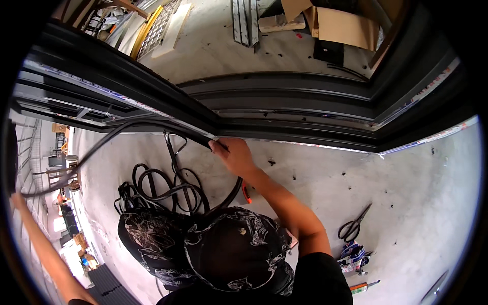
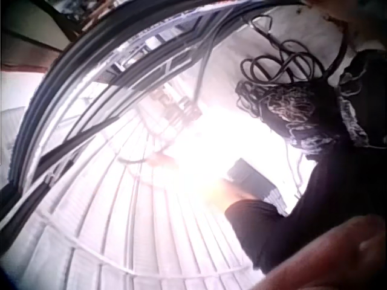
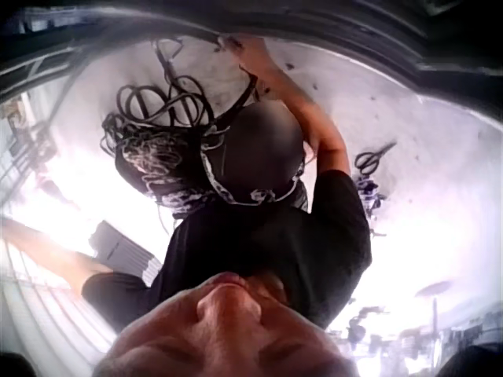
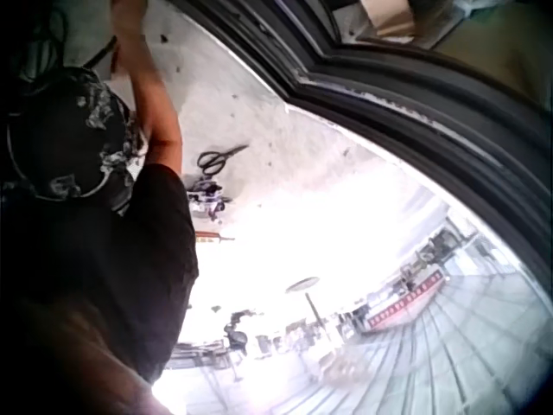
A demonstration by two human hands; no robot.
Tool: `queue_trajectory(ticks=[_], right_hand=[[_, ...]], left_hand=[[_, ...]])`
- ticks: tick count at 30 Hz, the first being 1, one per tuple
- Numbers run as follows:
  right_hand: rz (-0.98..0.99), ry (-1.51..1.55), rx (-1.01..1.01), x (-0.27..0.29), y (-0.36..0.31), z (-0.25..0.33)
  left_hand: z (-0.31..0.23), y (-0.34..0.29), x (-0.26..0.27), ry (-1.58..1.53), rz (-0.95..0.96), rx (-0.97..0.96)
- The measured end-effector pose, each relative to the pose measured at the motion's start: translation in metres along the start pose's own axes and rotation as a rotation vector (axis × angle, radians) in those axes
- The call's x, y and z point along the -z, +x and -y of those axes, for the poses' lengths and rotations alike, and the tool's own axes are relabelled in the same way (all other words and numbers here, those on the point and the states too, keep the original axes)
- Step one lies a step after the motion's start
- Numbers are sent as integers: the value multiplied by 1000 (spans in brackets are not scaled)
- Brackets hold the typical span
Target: The person assembles a window frame by inserting rubber seal strips into the tracks of the metal frame, using pliers to cut the strips to length.
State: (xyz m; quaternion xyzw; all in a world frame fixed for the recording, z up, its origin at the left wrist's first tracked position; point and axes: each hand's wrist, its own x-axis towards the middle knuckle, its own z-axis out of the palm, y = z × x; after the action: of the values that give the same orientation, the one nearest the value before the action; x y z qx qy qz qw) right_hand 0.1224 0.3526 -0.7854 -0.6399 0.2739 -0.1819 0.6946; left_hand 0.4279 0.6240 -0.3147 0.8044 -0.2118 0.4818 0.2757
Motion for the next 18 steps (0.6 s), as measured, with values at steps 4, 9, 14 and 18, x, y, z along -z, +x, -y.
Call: queue_trajectory(ticks=[4,9,14,18], right_hand=[[256,-120,218,-19,-6,33],[496,-457,344,-37,-14,15],[635,-444,307,-57,-22,39],[700,-437,224,-70,-23,32]], left_hand=[[50,-126,9,-63,310,222],[-45,-299,-59,-446,1465,-2],[-32,-371,-79,-656,1763,-360],[-16,-376,-82,-772,2077,-32]])
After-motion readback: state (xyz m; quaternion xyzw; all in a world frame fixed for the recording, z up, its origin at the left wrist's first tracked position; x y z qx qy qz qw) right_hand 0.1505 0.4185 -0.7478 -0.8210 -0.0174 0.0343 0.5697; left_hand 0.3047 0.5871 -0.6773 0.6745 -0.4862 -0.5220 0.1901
